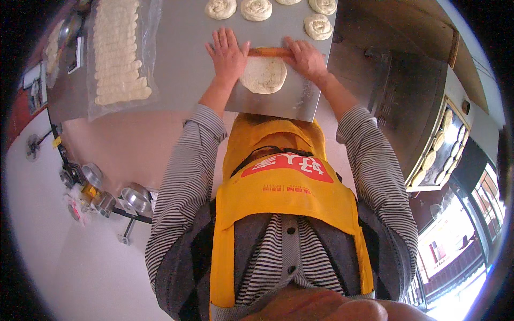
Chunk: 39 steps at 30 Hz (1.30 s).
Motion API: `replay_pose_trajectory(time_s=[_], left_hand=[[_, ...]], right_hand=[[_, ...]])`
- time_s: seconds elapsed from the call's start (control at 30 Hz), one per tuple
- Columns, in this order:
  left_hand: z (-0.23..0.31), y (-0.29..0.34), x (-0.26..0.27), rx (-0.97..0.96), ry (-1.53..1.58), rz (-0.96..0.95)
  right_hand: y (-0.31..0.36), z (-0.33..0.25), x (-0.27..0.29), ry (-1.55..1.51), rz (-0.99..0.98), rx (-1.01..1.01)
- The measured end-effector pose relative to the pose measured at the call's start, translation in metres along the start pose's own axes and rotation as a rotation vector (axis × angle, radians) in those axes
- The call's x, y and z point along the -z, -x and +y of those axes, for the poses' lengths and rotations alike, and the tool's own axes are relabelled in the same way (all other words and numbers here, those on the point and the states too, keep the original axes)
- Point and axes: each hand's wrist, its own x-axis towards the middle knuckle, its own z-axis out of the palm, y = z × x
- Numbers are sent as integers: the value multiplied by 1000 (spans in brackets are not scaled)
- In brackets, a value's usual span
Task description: The person flips cooking flatbreads on a griddle using a metal spatula, then moves to a prep table to roll dough balls into flat rounds with a rolling pin and places them on the griddle. The person repeats this cycle of rolling and placing dough while managing the cooking flatbreads.
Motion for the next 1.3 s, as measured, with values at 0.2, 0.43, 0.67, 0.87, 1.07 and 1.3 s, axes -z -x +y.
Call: replay_pose_trajectory(time_s=[0.2,0.43,0.67,0.87,1.07,1.3], left_hand=[[-4,86,13,-35,37,-158],[8,75,24,-44,-29,-146],[7,95,25,-164,-38,-160],[18,-7,2,-74,-34,-14],[8,51,10,-79,-2,-173],[8,99,31,-124,-9,-195]], right_hand=[[74,-33,-18,-116,-4,-67],[66,-43,-17,-74,109,-124],[84,-38,-31,19,147,-55],[11,5,-6,-78,29,-95],[68,-6,-36,-134,13,-111],[86,-45,-12,-129,57,-115]])
